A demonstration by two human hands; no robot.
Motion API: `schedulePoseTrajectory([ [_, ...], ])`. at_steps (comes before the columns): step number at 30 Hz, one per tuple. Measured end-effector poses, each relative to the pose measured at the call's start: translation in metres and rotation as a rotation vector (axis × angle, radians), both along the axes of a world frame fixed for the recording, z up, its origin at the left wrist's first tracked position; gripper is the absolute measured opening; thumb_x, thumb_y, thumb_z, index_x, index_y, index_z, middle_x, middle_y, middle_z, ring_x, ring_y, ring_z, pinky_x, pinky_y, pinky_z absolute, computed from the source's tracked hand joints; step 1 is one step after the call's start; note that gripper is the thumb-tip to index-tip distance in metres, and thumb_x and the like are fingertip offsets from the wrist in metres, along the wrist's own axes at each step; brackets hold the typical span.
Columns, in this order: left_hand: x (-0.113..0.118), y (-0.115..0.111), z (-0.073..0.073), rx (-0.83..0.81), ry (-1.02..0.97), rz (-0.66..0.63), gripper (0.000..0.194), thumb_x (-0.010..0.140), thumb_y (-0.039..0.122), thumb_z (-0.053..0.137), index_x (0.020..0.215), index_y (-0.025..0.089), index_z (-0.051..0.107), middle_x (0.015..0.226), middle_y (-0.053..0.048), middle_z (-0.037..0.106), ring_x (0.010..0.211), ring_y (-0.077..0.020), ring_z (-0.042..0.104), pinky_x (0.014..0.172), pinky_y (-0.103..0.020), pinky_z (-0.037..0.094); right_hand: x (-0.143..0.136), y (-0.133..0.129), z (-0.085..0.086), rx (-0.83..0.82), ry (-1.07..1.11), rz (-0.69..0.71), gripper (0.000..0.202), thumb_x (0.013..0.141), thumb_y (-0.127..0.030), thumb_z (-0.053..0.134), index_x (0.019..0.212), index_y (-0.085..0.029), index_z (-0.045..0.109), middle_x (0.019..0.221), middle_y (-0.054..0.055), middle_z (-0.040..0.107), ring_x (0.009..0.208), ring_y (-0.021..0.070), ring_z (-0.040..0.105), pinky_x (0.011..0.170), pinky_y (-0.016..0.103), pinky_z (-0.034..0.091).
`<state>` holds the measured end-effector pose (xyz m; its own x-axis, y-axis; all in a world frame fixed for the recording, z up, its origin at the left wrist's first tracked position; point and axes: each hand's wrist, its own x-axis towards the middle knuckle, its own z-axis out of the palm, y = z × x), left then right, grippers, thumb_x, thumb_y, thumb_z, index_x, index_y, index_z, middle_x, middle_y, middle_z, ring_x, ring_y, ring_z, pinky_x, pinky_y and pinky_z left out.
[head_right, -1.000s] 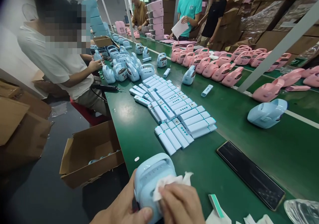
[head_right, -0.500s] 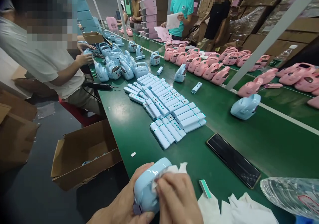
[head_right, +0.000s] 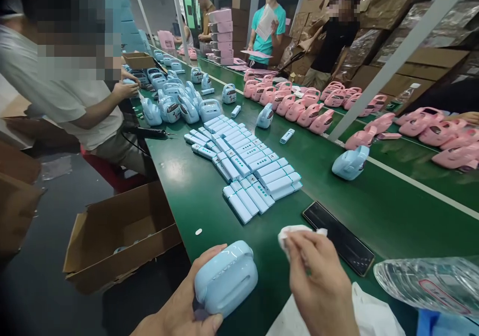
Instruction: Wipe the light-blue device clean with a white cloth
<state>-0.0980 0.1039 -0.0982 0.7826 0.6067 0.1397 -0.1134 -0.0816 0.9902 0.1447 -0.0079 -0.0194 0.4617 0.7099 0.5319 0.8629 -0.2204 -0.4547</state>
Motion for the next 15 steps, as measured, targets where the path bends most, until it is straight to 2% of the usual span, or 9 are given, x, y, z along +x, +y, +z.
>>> schedulePoseTrajectory([
  [2, 0.0, 0.0, 0.005, 0.048, 0.021, 0.009, 0.088, 0.075, 0.029, 0.072, 0.155, 0.029, 0.037, 0.161, -0.019, 0.042, 0.149, -0.0473, 0.04, 0.12, -0.066, 0.037, 0.027, -0.002, -0.006, -0.087, -0.004, -0.073, 0.025, 0.1, -0.047, 0.058, 0.113, -0.03, 0.072, 0.116, 0.003, 0.072, 0.108, 0.0231, 0.066, 0.093, 0.04, 0.055],
  [5, -0.002, -0.002, 0.01, 0.037, 0.074, -0.006, 0.089, 0.073, 0.027, 0.069, 0.155, 0.034, 0.035, 0.163, -0.016, 0.038, 0.151, -0.0466, 0.037, 0.12, -0.069, 0.034, 0.035, -0.013, -0.015, -0.165, -0.076, -0.108, 0.049, 0.1, -0.056, 0.052, 0.137, -0.026, 0.061, 0.132, 0.011, 0.068, 0.124, 0.0357, 0.06, 0.102, 0.061, 0.049],
  [7, -0.003, -0.004, 0.01, -0.007, 0.129, -0.012, 0.091, 0.072, 0.026, 0.07, 0.154, 0.039, 0.035, 0.166, -0.012, 0.035, 0.152, -0.0463, 0.035, 0.121, -0.07, 0.032, 0.025, -0.027, -0.019, -0.131, -0.057, -0.241, 0.053, 0.097, -0.06, 0.053, 0.136, -0.024, 0.06, 0.13, 0.012, 0.068, 0.119, 0.0357, 0.062, 0.099, 0.06, 0.051],
  [9, -0.002, -0.007, 0.009, -0.037, 0.16, 0.015, 0.09, 0.072, 0.028, 0.074, 0.152, 0.043, 0.037, 0.167, -0.007, 0.035, 0.152, -0.0453, 0.034, 0.122, -0.069, 0.03, 0.011, -0.043, -0.024, -0.141, 0.032, -0.347, 0.052, 0.093, -0.064, 0.059, 0.126, -0.024, 0.063, 0.117, 0.01, 0.071, 0.108, 0.0328, 0.066, 0.09, 0.054, 0.056],
  [12, 0.003, -0.01, 0.01, -0.073, 0.161, 0.096, 0.081, 0.075, 0.037, 0.078, 0.148, 0.039, 0.043, 0.162, -0.009, 0.041, 0.144, -0.0451, 0.043, 0.121, -0.067, 0.034, -0.004, -0.057, -0.035, -0.267, 0.192, -0.321, 0.051, 0.089, -0.068, 0.062, 0.116, -0.025, 0.069, 0.107, 0.01, 0.074, 0.101, 0.0337, 0.068, 0.086, 0.057, 0.056],
  [15, 0.007, -0.012, 0.023, -0.137, 0.232, 0.16, 0.078, 0.076, 0.044, 0.077, 0.146, 0.032, 0.046, 0.143, -0.013, 0.058, 0.12, -0.0421, 0.061, 0.101, -0.057, 0.054, -0.012, -0.057, -0.039, -0.253, 0.242, -0.283, 0.045, 0.093, -0.068, 0.055, 0.103, -0.028, 0.071, 0.101, 0.006, 0.075, 0.096, 0.0316, 0.068, 0.088, 0.06, 0.056],
])
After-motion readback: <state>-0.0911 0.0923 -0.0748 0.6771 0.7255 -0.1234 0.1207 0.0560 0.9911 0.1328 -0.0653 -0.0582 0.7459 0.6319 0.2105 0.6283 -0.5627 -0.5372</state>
